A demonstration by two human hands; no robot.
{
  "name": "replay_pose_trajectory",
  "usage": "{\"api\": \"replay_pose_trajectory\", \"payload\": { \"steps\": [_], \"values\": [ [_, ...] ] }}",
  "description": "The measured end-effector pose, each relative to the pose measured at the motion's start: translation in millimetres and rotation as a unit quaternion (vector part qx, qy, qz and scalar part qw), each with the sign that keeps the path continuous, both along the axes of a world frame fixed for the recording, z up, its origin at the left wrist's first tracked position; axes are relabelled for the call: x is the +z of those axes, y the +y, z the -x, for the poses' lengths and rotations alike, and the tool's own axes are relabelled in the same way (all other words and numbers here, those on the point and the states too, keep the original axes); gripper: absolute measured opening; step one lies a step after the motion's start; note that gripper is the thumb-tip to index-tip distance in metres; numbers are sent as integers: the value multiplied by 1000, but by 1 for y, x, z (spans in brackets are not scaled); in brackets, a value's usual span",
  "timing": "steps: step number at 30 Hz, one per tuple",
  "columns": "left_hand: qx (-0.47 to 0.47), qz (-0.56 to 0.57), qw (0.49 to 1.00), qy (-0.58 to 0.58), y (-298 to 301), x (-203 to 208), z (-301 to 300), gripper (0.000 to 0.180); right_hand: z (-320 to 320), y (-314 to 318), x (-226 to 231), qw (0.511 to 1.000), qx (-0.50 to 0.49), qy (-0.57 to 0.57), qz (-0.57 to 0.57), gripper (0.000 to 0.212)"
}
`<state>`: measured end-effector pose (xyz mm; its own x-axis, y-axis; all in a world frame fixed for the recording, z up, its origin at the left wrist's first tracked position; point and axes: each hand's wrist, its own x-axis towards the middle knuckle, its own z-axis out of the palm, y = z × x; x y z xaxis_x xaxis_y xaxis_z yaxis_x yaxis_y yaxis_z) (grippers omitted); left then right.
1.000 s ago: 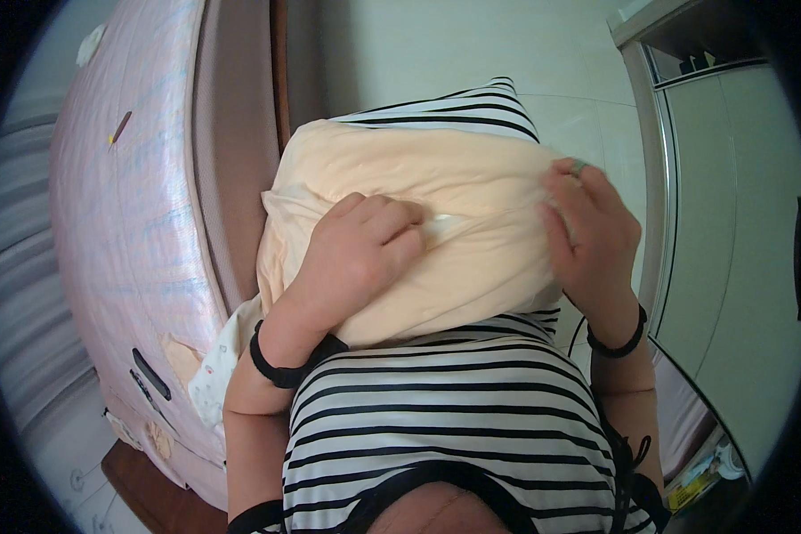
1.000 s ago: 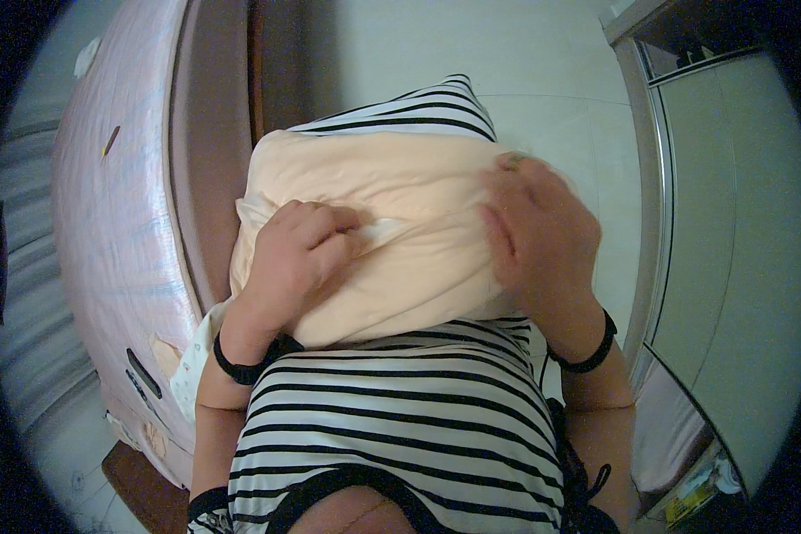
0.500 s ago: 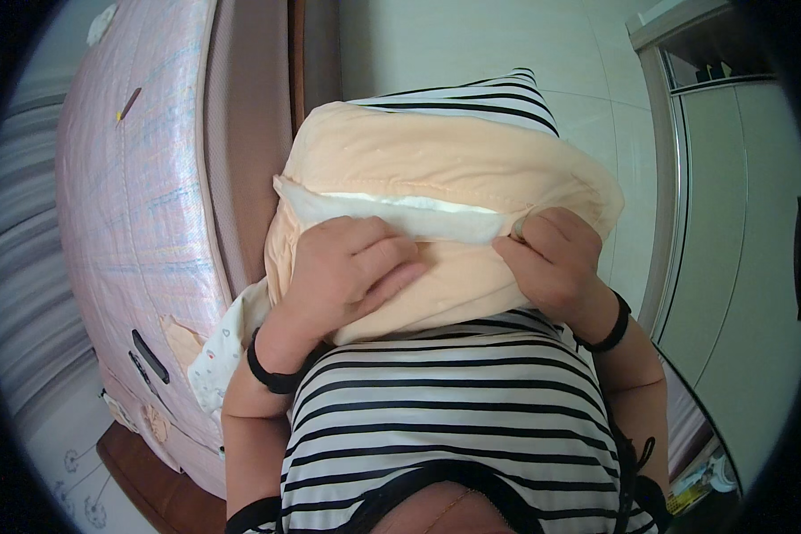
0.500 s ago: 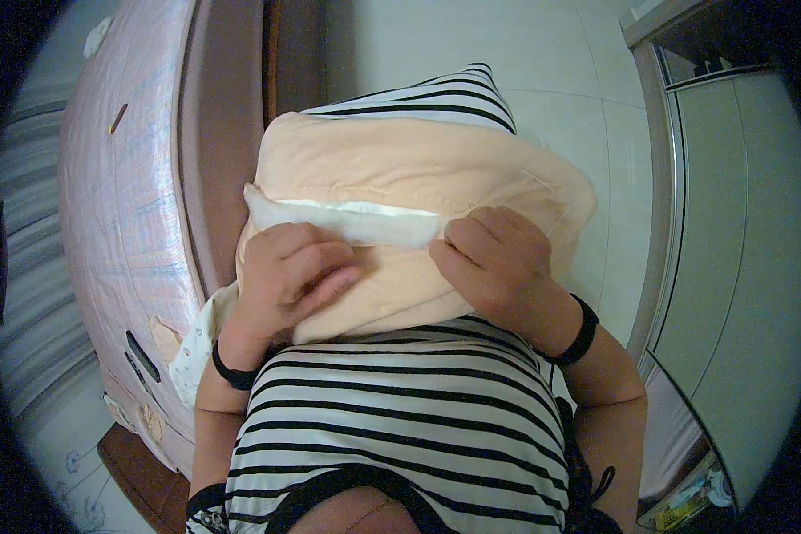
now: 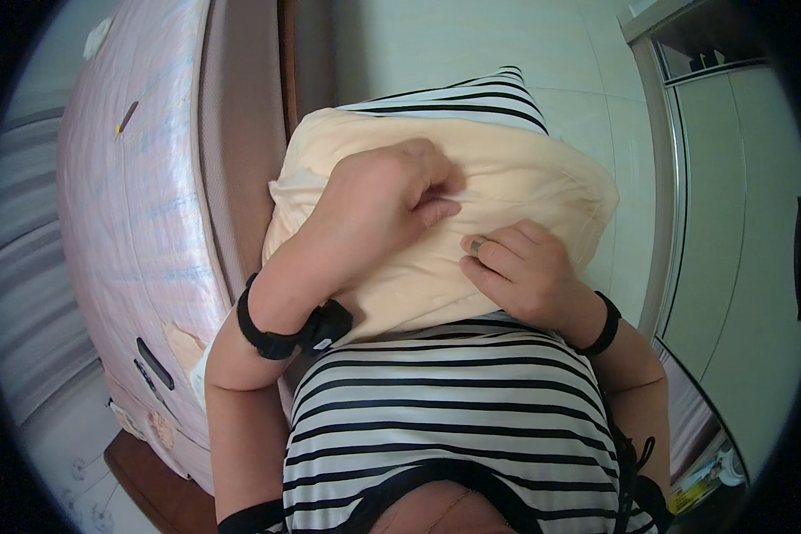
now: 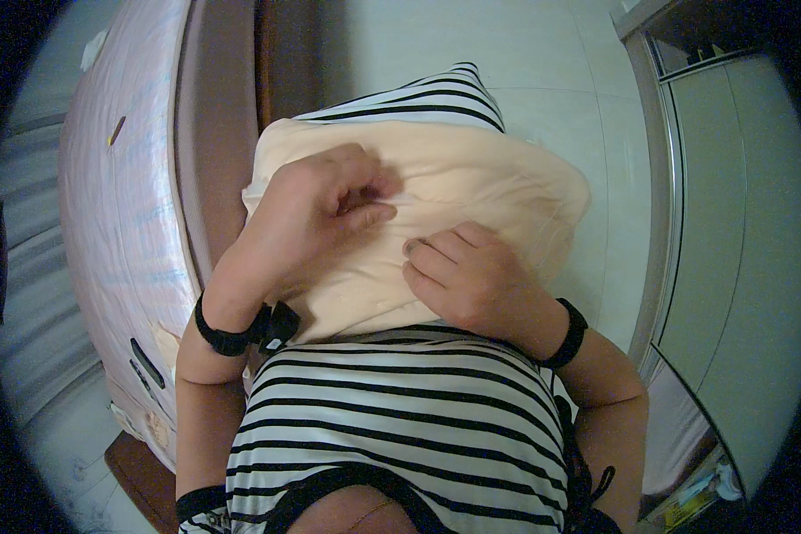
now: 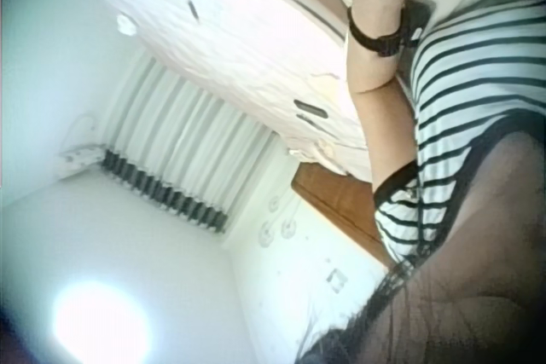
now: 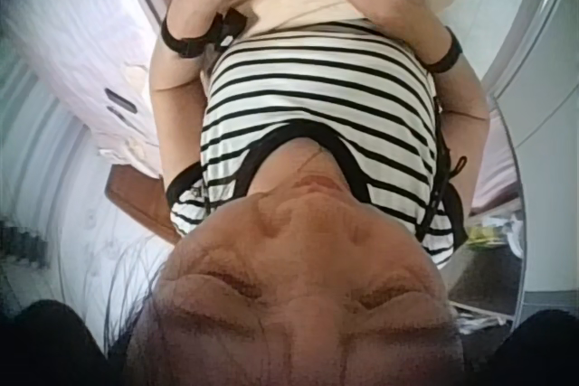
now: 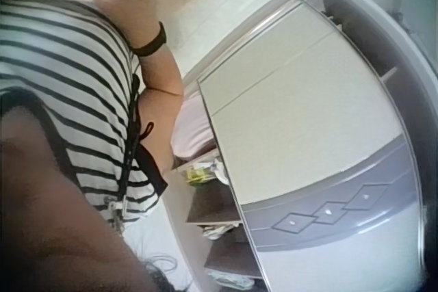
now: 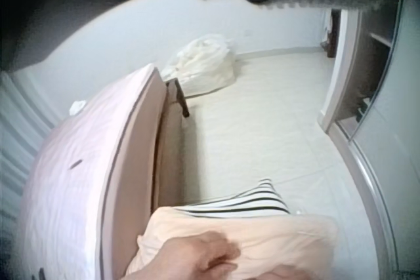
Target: The person adds stuffing to a cushion through an opening, سپس closes the seam using a needle and thread with both hands.
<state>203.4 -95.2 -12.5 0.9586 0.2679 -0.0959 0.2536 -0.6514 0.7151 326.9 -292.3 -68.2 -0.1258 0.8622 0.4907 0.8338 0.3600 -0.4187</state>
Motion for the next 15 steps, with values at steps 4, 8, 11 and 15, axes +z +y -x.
{"api": "replay_pose_trajectory", "payload": {
  "steps": [4,8,11,15],
  "values": [
    [-72,-138,988,-18,-4,7,8,13,-1,-5,-1,1000,-1,1,4,23],
    [-129,-248,957,-80,-13,2,28,15,2,-3,-6,996,-66,-3,-55,23],
    [-159,-257,947,-110,-17,-2,32,23,1,-1,-11,996,-63,5,-60,24],
    [-60,-127,988,-71,-24,-6,25,21,-2,-4,-11,997,-44,16,-54,28]
  ]
}}
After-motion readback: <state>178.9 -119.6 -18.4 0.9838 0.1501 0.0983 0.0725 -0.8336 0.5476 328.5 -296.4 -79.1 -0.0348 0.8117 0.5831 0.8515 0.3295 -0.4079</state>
